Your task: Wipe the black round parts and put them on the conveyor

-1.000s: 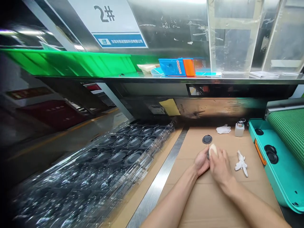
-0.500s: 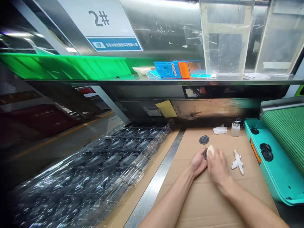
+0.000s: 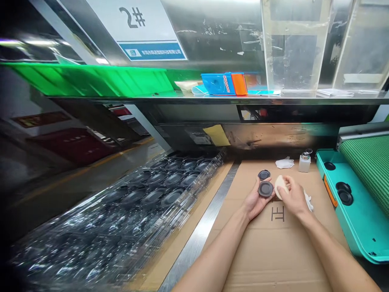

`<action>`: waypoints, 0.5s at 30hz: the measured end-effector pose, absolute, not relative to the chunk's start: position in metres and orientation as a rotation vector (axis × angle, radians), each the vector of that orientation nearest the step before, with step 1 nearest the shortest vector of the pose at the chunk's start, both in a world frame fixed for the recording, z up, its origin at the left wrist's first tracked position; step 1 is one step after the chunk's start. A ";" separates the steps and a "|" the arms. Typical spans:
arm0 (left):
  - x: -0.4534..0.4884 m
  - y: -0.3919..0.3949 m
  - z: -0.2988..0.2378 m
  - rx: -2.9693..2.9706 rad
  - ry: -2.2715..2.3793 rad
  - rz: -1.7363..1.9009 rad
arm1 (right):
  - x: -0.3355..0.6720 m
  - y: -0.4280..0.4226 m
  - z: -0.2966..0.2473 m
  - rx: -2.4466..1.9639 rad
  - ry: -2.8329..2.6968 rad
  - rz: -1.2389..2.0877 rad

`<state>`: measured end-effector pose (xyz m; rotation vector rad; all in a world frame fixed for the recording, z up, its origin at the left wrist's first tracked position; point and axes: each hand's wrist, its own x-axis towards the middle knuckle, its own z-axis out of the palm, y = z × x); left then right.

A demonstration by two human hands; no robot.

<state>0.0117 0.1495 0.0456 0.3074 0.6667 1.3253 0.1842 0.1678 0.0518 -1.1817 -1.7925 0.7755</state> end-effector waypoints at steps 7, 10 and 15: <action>0.021 0.145 0.045 0.365 0.655 1.323 | 0.180 0.156 0.066 -1.290 -2.006 0.757; 0.022 0.144 0.046 0.346 0.578 1.276 | 0.179 0.157 0.062 -1.299 -2.003 0.732; 0.024 0.140 0.045 0.338 0.556 1.227 | 0.175 0.160 0.059 -1.123 -1.969 0.962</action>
